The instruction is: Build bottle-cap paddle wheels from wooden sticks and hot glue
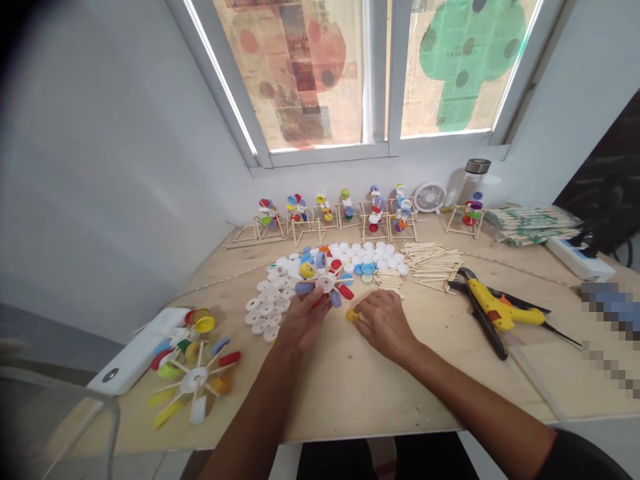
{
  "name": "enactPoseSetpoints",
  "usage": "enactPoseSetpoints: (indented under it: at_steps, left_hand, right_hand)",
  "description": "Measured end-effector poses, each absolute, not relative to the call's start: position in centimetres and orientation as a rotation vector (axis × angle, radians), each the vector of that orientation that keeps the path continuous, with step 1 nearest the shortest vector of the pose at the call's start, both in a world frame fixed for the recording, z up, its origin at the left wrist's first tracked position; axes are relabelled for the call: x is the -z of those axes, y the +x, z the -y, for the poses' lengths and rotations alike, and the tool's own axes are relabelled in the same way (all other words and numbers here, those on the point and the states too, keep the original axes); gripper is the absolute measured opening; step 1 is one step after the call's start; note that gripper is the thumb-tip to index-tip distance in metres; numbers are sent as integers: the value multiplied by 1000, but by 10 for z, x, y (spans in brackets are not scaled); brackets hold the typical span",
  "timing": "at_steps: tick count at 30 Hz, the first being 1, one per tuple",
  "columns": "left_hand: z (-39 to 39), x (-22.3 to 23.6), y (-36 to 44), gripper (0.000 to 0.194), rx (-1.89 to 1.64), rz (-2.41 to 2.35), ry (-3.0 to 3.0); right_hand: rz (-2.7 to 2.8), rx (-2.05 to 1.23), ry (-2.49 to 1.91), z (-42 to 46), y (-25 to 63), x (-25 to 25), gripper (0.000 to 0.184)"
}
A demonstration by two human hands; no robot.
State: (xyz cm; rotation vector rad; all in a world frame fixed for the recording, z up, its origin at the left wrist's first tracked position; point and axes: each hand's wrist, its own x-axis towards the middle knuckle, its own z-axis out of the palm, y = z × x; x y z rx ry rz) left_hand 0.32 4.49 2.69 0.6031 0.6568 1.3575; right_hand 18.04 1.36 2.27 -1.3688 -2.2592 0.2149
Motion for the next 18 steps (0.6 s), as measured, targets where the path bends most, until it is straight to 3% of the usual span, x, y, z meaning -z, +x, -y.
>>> enactPoseSetpoints:
  at_steps: [7, 12, 18]
  left_hand:
    - [-43, -28, 2, 25, -1330, -679, 644]
    - [-41, -29, 4, 28, -1320, -688, 699]
    - [-40, -29, 4, 32, -1336, -672, 771]
  right_hand:
    - [1855, -296, -1450, 26, 250, -44, 22]
    - [1386, -844, -1425, 35, 247, -56, 36]
    - [1060, -1380, -1272, 29, 163, -52, 46]
